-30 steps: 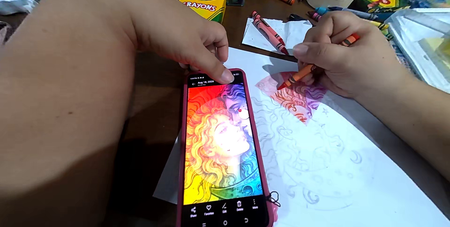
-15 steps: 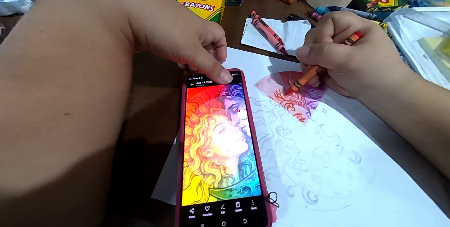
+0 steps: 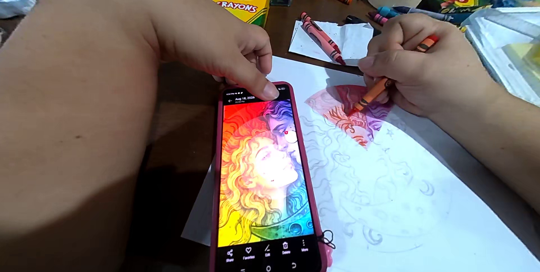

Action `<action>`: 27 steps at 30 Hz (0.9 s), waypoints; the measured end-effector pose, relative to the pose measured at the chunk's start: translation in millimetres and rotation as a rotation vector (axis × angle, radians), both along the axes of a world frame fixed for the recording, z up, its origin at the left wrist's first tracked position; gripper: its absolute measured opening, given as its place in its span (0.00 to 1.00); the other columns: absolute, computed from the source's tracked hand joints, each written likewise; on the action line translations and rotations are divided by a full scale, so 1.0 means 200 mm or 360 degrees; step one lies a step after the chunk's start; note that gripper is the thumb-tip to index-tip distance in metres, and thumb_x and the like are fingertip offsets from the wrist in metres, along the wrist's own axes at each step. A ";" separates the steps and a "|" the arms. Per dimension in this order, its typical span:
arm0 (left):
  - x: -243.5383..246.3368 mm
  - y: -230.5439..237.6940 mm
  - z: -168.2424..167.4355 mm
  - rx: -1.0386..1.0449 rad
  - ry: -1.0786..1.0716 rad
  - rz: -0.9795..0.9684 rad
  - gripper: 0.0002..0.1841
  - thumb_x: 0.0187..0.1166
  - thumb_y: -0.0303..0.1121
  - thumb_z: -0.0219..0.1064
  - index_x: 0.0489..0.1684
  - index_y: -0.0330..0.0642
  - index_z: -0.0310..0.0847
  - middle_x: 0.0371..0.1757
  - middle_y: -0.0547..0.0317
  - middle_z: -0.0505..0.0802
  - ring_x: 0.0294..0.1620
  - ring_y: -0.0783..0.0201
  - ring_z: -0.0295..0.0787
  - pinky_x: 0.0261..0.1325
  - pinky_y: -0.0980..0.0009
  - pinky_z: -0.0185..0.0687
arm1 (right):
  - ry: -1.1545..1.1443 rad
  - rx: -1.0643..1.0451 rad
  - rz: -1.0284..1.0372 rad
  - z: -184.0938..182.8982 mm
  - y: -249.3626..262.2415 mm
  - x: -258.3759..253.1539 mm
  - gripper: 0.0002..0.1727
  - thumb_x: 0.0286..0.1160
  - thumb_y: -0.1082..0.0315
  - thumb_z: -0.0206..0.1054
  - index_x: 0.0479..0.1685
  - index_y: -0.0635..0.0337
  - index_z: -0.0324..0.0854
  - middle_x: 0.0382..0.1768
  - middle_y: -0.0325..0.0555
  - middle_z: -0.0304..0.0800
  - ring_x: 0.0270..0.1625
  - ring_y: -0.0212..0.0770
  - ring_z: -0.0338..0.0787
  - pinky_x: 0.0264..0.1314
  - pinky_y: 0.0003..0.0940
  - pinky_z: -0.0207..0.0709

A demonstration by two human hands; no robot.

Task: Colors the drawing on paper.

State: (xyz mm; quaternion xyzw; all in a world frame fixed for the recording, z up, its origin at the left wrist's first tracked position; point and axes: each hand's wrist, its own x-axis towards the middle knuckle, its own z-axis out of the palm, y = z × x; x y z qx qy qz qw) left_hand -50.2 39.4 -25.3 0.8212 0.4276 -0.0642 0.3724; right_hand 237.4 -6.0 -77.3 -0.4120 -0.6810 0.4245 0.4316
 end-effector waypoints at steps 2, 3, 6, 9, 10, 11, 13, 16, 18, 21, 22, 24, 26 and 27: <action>0.00 0.00 0.00 0.0016 -0.0001 -0.0016 0.12 0.78 0.39 0.69 0.54 0.48 0.79 0.31 0.67 0.90 0.32 0.74 0.88 0.31 0.80 0.80 | 0.0015 0.0013 -0.0026 -0.01 0.00 0.00 0.17 0.74 0.77 0.65 0.24 0.45 0.67 0.19 0.26 0.79 0.18 0.21 0.81 0.19 0.17 0.81; 0.00 0.00 0.00 0.0024 -0.0001 -0.0022 0.13 0.78 0.39 0.70 0.55 0.48 0.79 0.31 0.66 0.90 0.32 0.74 0.88 0.31 0.80 0.80 | 0.0015 0.0004 -0.0025 0.00 0.00 0.00 0.17 0.74 0.77 0.65 0.23 0.45 0.67 0.18 0.26 0.79 0.17 0.21 0.81 0.18 0.16 0.81; -0.01 0.01 -0.01 0.0041 0.0007 -0.0036 0.15 0.75 0.38 0.70 0.56 0.48 0.78 0.32 0.67 0.90 0.32 0.74 0.88 0.31 0.80 0.79 | 0.0020 -0.0009 -0.0010 0.00 0.00 0.00 0.17 0.70 0.78 0.63 0.21 0.44 0.68 0.17 0.26 0.78 0.16 0.21 0.79 0.16 0.15 0.77; -0.01 0.01 -0.01 0.0020 -0.0003 -0.0015 0.14 0.76 0.38 0.70 0.57 0.48 0.79 0.33 0.66 0.90 0.33 0.73 0.88 0.31 0.79 0.80 | 0.0024 -0.0001 -0.0041 -0.01 0.00 0.00 0.16 0.72 0.78 0.64 0.24 0.45 0.68 0.18 0.26 0.79 0.16 0.21 0.80 0.18 0.16 0.80; -0.01 0.00 -0.01 0.0019 -0.0007 -0.0008 0.14 0.76 0.38 0.70 0.56 0.48 0.79 0.32 0.66 0.90 0.33 0.73 0.88 0.31 0.79 0.80 | 0.0024 -0.0017 -0.0049 0.00 0.00 0.00 0.16 0.70 0.78 0.63 0.23 0.45 0.68 0.18 0.26 0.78 0.16 0.21 0.79 0.16 0.16 0.78; -0.01 0.00 -0.01 0.0029 -0.0004 -0.0013 0.14 0.76 0.39 0.70 0.56 0.49 0.79 0.32 0.66 0.90 0.33 0.74 0.88 0.31 0.79 0.80 | 0.0019 -0.0023 -0.0063 0.00 0.00 0.00 0.16 0.69 0.78 0.63 0.22 0.45 0.68 0.17 0.26 0.78 0.15 0.21 0.79 0.16 0.16 0.77; 0.00 0.00 0.00 0.0025 0.0001 -0.0023 0.14 0.76 0.40 0.71 0.55 0.48 0.79 0.32 0.66 0.90 0.32 0.73 0.88 0.31 0.79 0.80 | 0.0036 -0.0018 -0.0098 0.00 0.00 -0.01 0.17 0.71 0.79 0.63 0.23 0.45 0.67 0.18 0.26 0.78 0.16 0.21 0.79 0.17 0.16 0.78; 0.00 0.00 0.00 0.0029 -0.0009 -0.0022 0.14 0.77 0.40 0.71 0.55 0.47 0.79 0.32 0.65 0.90 0.32 0.73 0.88 0.32 0.79 0.81 | 0.0033 -0.0027 -0.0081 0.00 0.00 0.00 0.17 0.70 0.79 0.63 0.23 0.45 0.67 0.17 0.27 0.78 0.15 0.21 0.79 0.16 0.16 0.77; 0.00 -0.01 0.01 0.0077 0.0015 -0.0018 0.13 0.77 0.40 0.70 0.54 0.48 0.80 0.31 0.67 0.90 0.32 0.75 0.88 0.32 0.80 0.80 | 0.0067 -0.0053 -0.0115 0.00 0.00 -0.01 0.17 0.72 0.78 0.63 0.23 0.45 0.67 0.17 0.27 0.78 0.16 0.21 0.79 0.17 0.16 0.78; 0.00 -0.02 0.01 0.0097 0.0023 -0.0040 0.13 0.78 0.41 0.70 0.51 0.46 0.79 0.28 0.67 0.87 0.29 0.76 0.85 0.29 0.82 0.76 | 0.0303 -0.0221 -0.0212 0.02 0.01 -0.02 0.14 0.83 0.75 0.58 0.28 0.47 0.66 0.17 0.29 0.80 0.16 0.24 0.80 0.20 0.18 0.79; 0.01 -0.02 0.02 0.0097 0.0017 -0.0040 0.13 0.77 0.41 0.72 0.50 0.45 0.79 0.27 0.67 0.87 0.28 0.76 0.84 0.29 0.81 0.76 | 0.0422 -0.0277 -0.0243 0.05 0.02 -0.01 0.13 0.88 0.72 0.53 0.31 0.47 0.66 0.18 0.29 0.78 0.17 0.24 0.79 0.22 0.18 0.79; 0.01 -0.02 0.02 0.0103 0.0039 -0.0046 0.17 0.76 0.45 0.73 0.54 0.46 0.79 0.29 0.66 0.87 0.29 0.73 0.84 0.29 0.77 0.77 | 0.0692 -0.0337 -0.0311 0.14 0.05 0.01 0.15 0.96 0.61 0.41 0.37 0.46 0.67 0.22 0.30 0.78 0.21 0.24 0.80 0.29 0.19 0.80; 0.05 -0.05 0.07 0.0082 0.0135 0.0025 0.19 0.79 0.43 0.72 0.60 0.41 0.79 0.34 0.59 0.88 0.31 0.66 0.85 0.33 0.67 0.82 | 0.1020 -0.0293 -0.0294 0.27 0.07 0.06 0.20 0.95 0.62 0.35 0.35 0.50 0.70 0.24 0.36 0.84 0.26 0.30 0.86 0.34 0.24 0.84; 0.07 -0.07 0.09 0.0046 0.0195 0.0087 0.20 0.81 0.41 0.70 0.64 0.39 0.78 0.36 0.55 0.87 0.33 0.61 0.85 0.36 0.62 0.83 | 0.1115 -0.0217 -0.0195 0.33 0.06 0.10 0.24 0.94 0.63 0.31 0.34 0.53 0.72 0.26 0.40 0.87 0.29 0.33 0.89 0.38 0.26 0.87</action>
